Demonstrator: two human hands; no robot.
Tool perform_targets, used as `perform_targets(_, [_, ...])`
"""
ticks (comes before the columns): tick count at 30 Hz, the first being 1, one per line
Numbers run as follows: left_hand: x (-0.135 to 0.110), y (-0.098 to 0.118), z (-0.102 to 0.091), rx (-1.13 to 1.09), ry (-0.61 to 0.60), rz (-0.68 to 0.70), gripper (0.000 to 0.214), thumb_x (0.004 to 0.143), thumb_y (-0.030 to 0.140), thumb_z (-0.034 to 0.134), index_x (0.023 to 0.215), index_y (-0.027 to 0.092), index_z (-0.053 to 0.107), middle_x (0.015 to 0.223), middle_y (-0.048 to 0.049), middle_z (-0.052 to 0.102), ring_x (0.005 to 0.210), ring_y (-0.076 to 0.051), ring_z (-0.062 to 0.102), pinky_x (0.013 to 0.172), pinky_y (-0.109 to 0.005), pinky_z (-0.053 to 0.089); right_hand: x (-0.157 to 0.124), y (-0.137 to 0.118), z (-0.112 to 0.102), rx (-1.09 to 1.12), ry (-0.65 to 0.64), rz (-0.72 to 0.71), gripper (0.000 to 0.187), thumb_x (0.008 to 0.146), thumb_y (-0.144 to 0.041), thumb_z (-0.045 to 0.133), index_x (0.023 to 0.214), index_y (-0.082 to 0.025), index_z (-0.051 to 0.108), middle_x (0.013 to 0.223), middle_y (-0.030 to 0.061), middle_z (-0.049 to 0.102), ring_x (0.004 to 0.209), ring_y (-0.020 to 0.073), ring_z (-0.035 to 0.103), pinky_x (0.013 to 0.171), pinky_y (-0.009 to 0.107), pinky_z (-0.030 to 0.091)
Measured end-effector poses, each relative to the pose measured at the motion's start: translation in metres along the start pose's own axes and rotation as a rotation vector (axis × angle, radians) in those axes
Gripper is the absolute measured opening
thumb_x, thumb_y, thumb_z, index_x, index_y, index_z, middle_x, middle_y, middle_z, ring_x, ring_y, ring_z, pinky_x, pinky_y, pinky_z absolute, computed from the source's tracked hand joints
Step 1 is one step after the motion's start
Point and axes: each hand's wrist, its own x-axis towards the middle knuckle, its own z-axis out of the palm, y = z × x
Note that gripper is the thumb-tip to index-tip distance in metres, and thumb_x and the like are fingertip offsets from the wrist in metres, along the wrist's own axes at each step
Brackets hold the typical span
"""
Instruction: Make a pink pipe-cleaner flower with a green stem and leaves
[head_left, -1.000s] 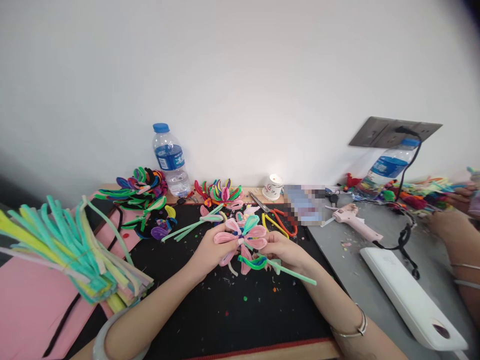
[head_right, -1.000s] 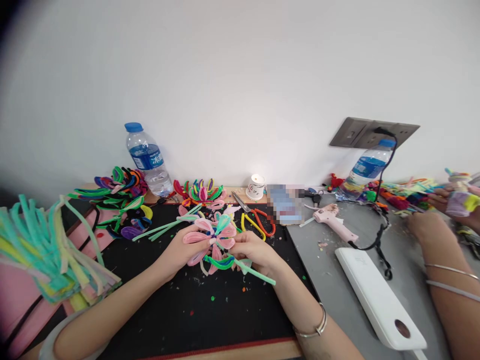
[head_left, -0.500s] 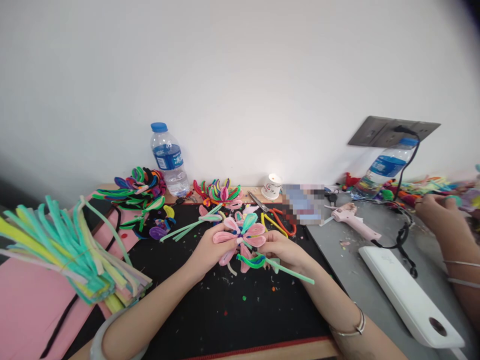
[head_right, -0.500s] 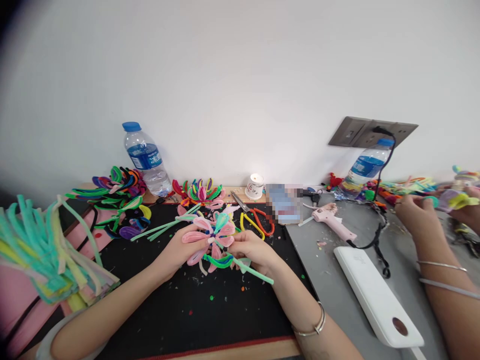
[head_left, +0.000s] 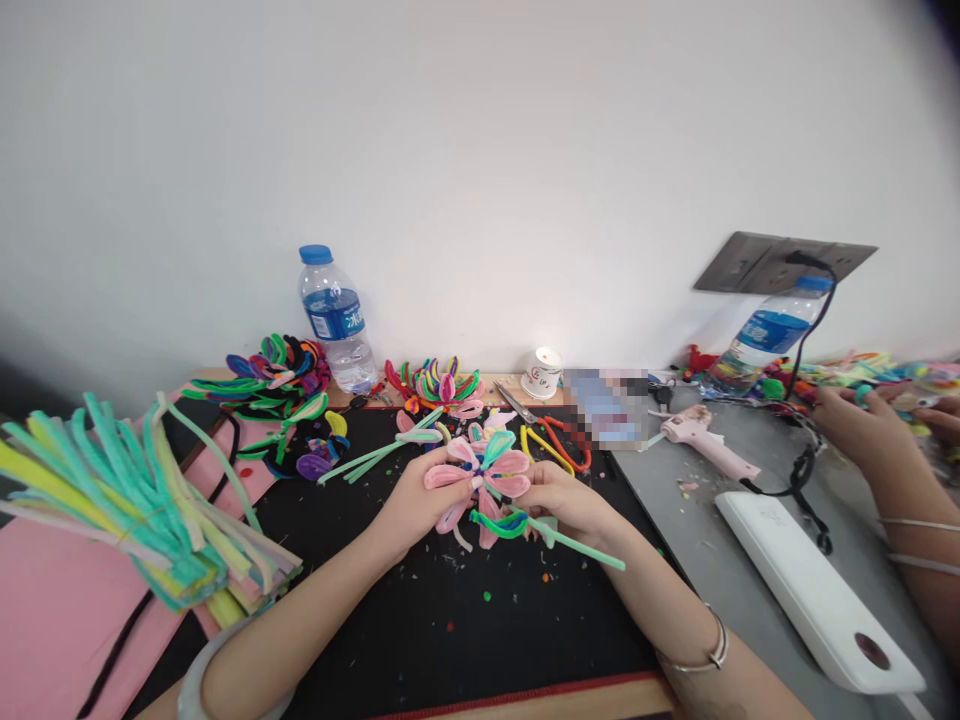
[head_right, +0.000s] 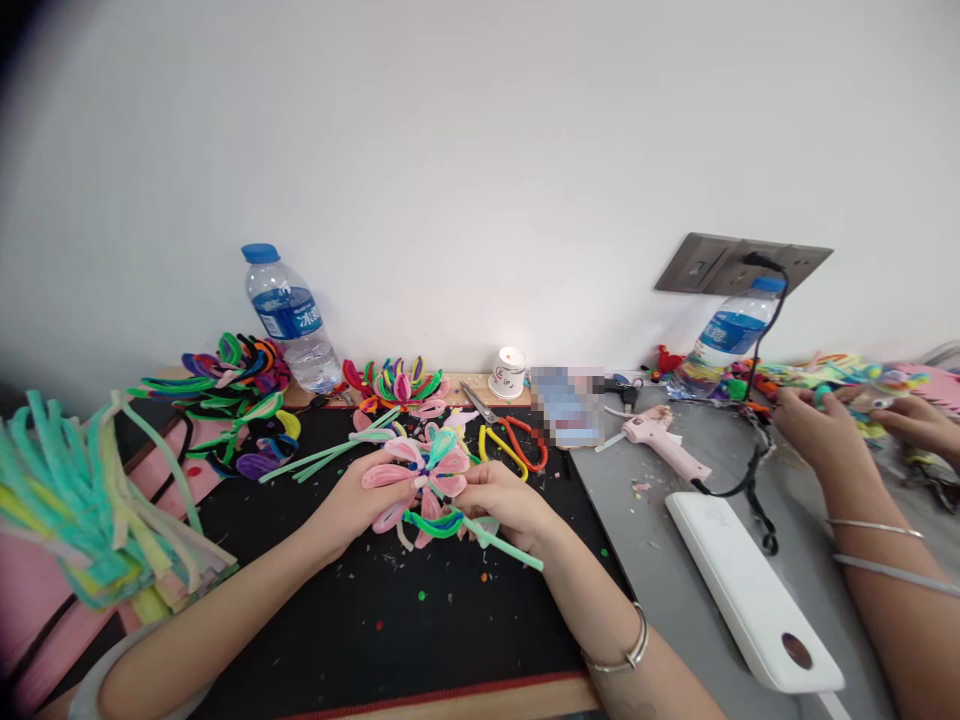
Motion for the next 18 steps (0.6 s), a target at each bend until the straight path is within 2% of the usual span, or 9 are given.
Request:
perform_targets(3, [0.0001,-0.0016,-0.0004,-0.002,0.009,-0.013,0.02,0.069,0.03,0.066,0.08,0.015,0.06,0.065,0.0018,0.059,0.062,-0.012,0.054,0.059,-0.021,0.041,-0.0003,-0.0003,0.001,-0.004,0.0,-0.005,0.006,0.06,-0.014,0.055,0.055,-0.013,0.059,0.039,-0.0072,0.039,0.035,0.0042,0.031,0.036,0.018,0.026])
perform_targets(8, [0.0002,-0.0037,-0.0011,-0.014,-0.001,-0.008,0.018,0.07,0.029,0.066,0.077,0.014,0.059,0.064,0.0025,0.058,0.061,-0.011,0.053,0.059,-0.021,0.041,0.0003,0.0019,0.0007,-0.01,-0.003,-0.013,0.008,0.06,-0.014,0.056,0.061,-0.012,0.063,0.042,-0.0064,0.043,0.038,0.0036,0.03,0.038,0.018,0.024])
perform_targets(15, [0.0004,-0.0048,-0.0018,0.007,-0.003,-0.035,0.016,0.071,0.029,0.065,0.074,0.014,0.058,0.059,0.0028,0.056,0.054,-0.01,0.051,0.052,-0.02,0.039,-0.0006,-0.0008,0.0031,-0.075,0.017,0.001,0.008,0.057,-0.013,0.054,0.057,-0.012,0.062,0.048,-0.0029,0.053,0.042,0.0058,0.038,0.041,0.019,0.026])
perform_targets(18, [0.001,-0.0056,-0.0027,-0.006,-0.005,-0.038,0.016,0.071,0.028,0.065,0.077,0.014,0.06,0.06,0.0021,0.058,0.054,-0.01,0.052,0.053,-0.021,0.039,-0.002,-0.0023,0.004,-0.137,0.004,0.009,0.014,0.058,-0.015,0.053,0.063,-0.012,0.065,0.053,-0.0003,0.059,0.045,0.008,0.043,0.042,0.02,0.031])
